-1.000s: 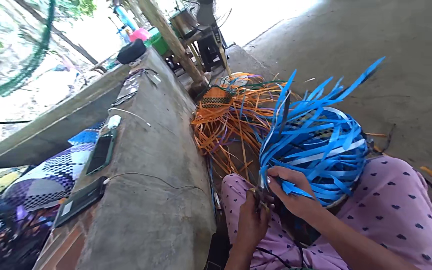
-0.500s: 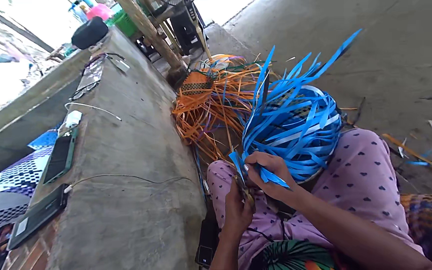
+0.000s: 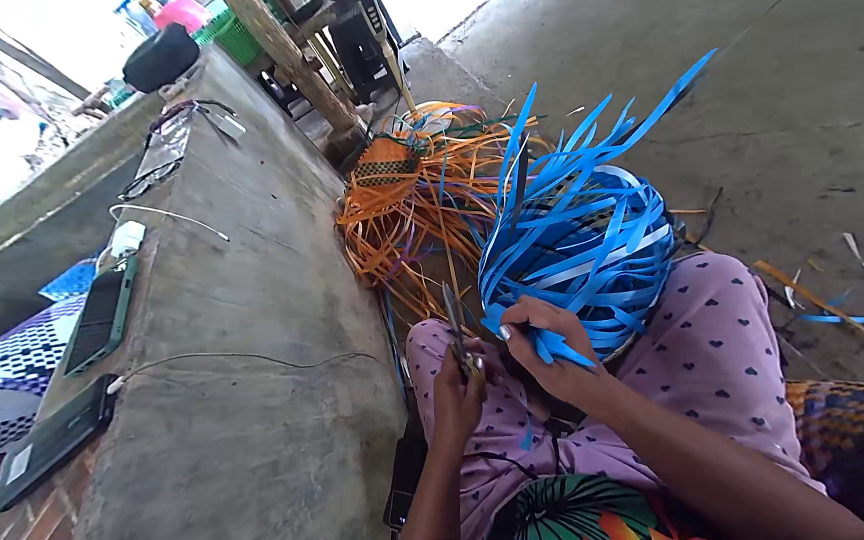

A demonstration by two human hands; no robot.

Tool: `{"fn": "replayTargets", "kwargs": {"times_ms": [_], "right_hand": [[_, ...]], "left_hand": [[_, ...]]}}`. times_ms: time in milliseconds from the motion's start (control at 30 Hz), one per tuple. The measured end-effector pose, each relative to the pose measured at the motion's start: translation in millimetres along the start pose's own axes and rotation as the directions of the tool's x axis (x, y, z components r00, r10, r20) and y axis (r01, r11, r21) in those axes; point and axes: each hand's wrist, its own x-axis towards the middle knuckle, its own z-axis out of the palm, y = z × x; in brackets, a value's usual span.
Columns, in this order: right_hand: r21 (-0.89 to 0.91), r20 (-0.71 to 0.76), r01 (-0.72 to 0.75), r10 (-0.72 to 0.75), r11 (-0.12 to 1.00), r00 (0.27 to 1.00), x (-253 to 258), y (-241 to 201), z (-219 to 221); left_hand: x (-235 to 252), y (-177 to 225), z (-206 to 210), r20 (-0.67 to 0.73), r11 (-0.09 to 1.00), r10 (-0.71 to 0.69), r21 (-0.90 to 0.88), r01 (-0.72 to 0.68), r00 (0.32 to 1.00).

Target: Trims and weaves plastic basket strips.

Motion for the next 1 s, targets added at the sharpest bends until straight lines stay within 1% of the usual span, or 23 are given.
{"fn": "replayTargets", "kwargs": {"times_ms": [33,100,167,200,267,367,433,467,567,633,700,767,833,900,967,1000], "right_hand": [[0.000,0.020,0.006,-0.006,1.000,1.000,-6,-2,-3],[-0.005,0.057,0.031,-0.031,1.000,0.998,-21,-8,-7],[-0.013,0.093,0.072,-0.070,0.997,0.993,-34,-13,-10],[-0.021,0.115,0.091,-0.088,0.996,0.989,-39,-15,-10],[-0.038,0.156,0.126,-0.119,0.991,0.981,-46,-19,-10],[-0.048,0.178,0.182,-0.171,0.982,0.969,-51,-19,-6],[-0.055,0.182,0.201,-0.188,0.978,0.965,-52,-20,-3],[-0.064,0.186,0.200,-0.186,0.978,0.965,-53,-20,-3],[-0.082,0.191,0.198,-0.180,0.977,0.965,-52,-19,-4],[-0.087,0.191,0.210,-0.190,0.974,0.963,-51,-17,-4],[-0.087,0.197,0.208,-0.188,0.974,0.962,-51,-17,-4],[-0.067,0.196,0.178,-0.162,0.982,0.967,-51,-17,-5],[-0.022,0.193,0.112,-0.106,0.993,0.975,-49,-17,-8],[0.049,0.199,0.028,-0.037,0.998,0.979,-44,-16,-11],[0.111,0.214,-0.055,0.030,0.992,0.976,-35,-14,-14],[0.141,0.221,-0.081,0.048,0.987,0.974,-30,-12,-14]], "left_hand": [[10,-1,1,-0.052,0.997,-0.029,0.074,0.032,0.998],[34,-5,0,-0.109,0.964,-0.101,0.236,0.125,0.989],[62,-12,1,-0.108,0.877,-0.235,0.406,0.259,0.966],[74,-15,3,-0.087,0.831,-0.281,0.476,0.287,0.956],[95,-21,9,-0.016,0.762,-0.328,0.586,0.274,0.945],[112,-29,21,0.073,0.672,-0.384,0.706,0.224,0.920],[116,-36,24,0.084,0.633,-0.408,0.744,0.215,0.909],[116,-39,23,0.075,0.636,-0.402,0.740,0.219,0.913],[106,-48,19,-0.015,0.722,-0.297,0.652,0.234,0.955],[97,-58,16,-0.102,0.810,-0.242,0.526,0.259,0.965],[91,-66,10,-0.166,0.872,-0.254,0.386,0.300,0.953],[86,-68,3,-0.197,0.922,-0.270,0.228,0.312,0.943],[82,-63,-3,-0.231,0.966,-0.233,0.059,0.252,0.945],[76,-45,-6,-0.271,0.981,-0.181,-0.123,0.153,0.945],[68,-24,-7,-0.298,0.970,-0.123,-0.238,0.050,0.947],[64,-16,-7,-0.301,0.964,-0.085,-0.266,0.002,0.950]]}}
